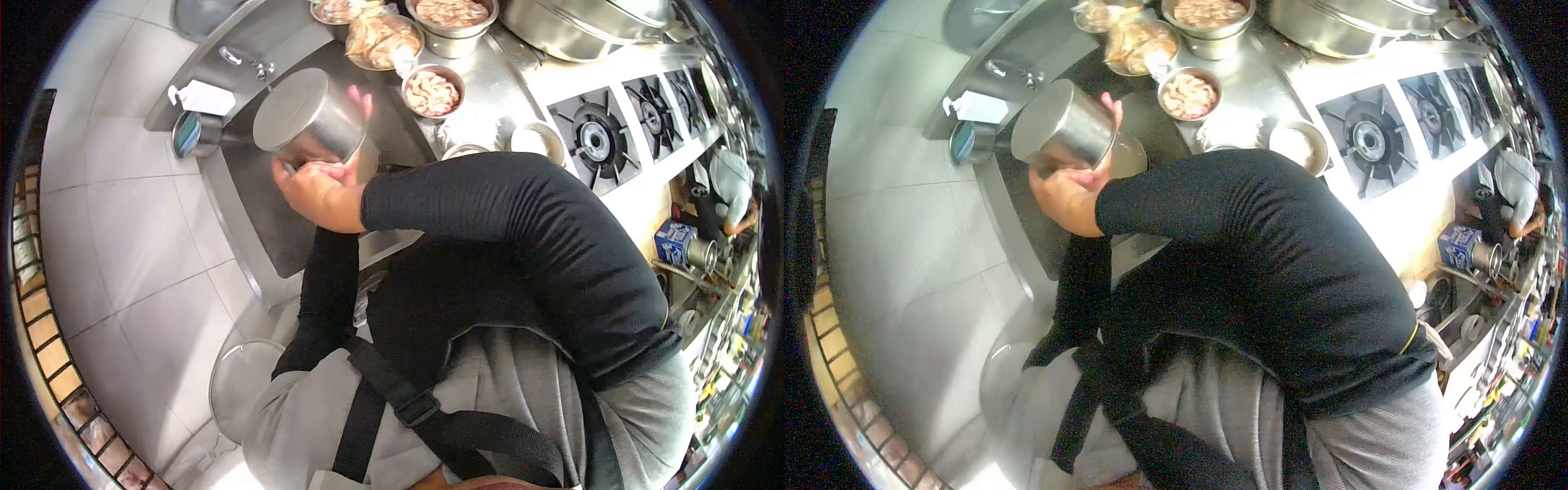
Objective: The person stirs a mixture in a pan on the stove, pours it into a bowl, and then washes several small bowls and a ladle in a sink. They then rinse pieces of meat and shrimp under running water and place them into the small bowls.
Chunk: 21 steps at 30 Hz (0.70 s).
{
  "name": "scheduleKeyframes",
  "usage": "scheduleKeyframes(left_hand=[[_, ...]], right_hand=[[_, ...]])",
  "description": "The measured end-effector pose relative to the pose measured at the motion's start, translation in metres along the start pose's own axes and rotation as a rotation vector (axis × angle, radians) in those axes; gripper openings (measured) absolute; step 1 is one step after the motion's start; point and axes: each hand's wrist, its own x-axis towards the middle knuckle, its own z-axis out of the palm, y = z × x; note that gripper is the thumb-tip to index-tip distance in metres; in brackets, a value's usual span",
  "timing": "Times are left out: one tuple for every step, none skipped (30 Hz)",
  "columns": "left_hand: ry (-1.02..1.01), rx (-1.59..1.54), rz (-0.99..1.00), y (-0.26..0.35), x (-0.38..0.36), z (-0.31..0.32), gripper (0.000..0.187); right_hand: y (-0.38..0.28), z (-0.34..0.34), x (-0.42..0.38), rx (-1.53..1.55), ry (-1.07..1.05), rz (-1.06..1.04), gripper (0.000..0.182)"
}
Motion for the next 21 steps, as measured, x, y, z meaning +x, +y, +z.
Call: scheduleKeyframes(left_hand=[[0.003, 0.006, 0.002, 0.001, 0.001, -0.002, 0.071], [0.006, 0.014, 0.0, 0.001, 0.001, -0.004, 0.071], [0.011, 0.021, -0.001, 0.002, 0.001, -0.005, 0.072], [0.015, 0.028, -0.004, 0.002, 0.001, -0.006, 0.072], [0.017, 0.035, -0.003, 0.004, 0.001, -0.007, 0.073], [0.021, 0.045, -0.003, 0.004, 0.003, -0.007, 0.073], [0.025, 0.049, -0.004, 0.004, 0.004, -0.007, 0.073], [0.024, 0.053, -0.009, 0.004, 0.004, -0.007, 0.074], [0.024, 0.055, -0.013, 0.005, 0.005, -0.008, 0.074], [0.026, 0.063, -0.013, 0.006, 0.006, -0.009, 0.075], [0.027, 0.067, -0.014, 0.007, 0.007, -0.01, 0.075], [0.028, 0.066, -0.013, 0.009, 0.006, -0.011, 0.075], [0.029, 0.07, -0.01, 0.01, 0.008, -0.012, 0.076], [0.032, 0.073, -0.005, 0.012, 0.011, -0.012, 0.076], [0.037, 0.077, -0.007, 0.013, 0.013, -0.013, 0.077], [0.039, 0.083, -0.005, 0.015, 0.014, -0.014, 0.077], [0.041, 0.086, -0.004, 0.016, 0.015, -0.014, 0.078], [0.051, 0.102, 0.001, 0.018, 0.017, -0.015, 0.078], [0.06, 0.126, 0.01, 0.022, 0.018, -0.016, 0.079], [0.076, 0.171, 0.027, 0.027, 0.019, -0.015, 0.08], [0.1, 0.233, 0.053, 0.032, 0.021, -0.015, 0.08]], right_hand=[[-0.002, 0.001, 0.002, 0.025, -0.013, -0.004, 0.081], [-0.004, 0.001, 0.004, 0.051, -0.036, -0.008, 0.083], [-0.007, 0.0, 0.007, 0.082, -0.061, -0.01, 0.085], [-0.01, -0.001, 0.009, 0.116, -0.087, -0.008, 0.087], [-0.013, -0.002, 0.012, 0.149, -0.109, -0.01, 0.09], [-0.018, -0.005, 0.015, 0.188, -0.137, -0.005, 0.092], [-0.022, -0.005, 0.018, 0.23, -0.17, 0.001, 0.094], [-0.026, -0.007, 0.021, 0.268, -0.202, 0.006, 0.097], [-0.03, -0.007, 0.024, 0.31, -0.236, 0.011, 0.099], [-0.034, -0.01, 0.028, 0.36, -0.284, 0.022, 0.101], [-0.039, -0.011, 0.031, 0.403, -0.325, 0.029, 0.104], [-0.042, -0.016, 0.035, 0.455, -0.374, 0.043, 0.106], [-0.045, -0.019, 0.038, 0.511, -0.429, 0.06, 0.108], [-0.048, -0.023, 0.041, 0.582, -0.496, 0.08, 0.111], [-0.051, -0.024, 0.044, 0.649, -0.563, 0.109, 0.113], [-0.06, -0.026, 0.048, 0.71, -0.631, 0.13, 0.116], [-0.069, -0.011, 0.044, 0.71, -0.632, 0.131, 0.116], [-0.085, 0.016, 0.039, 0.19, -0.313, 0.187, 0.101], [-0.101, 0.035, 0.038, -0.329, 0.01, 0.231, 0.087], [-0.081, 0.032, 0.042, -0.335, -0.005, 0.239, 0.087], [-0.06, 0.028, 0.049, 0.293, 0.08, 0.541, 0.081]])
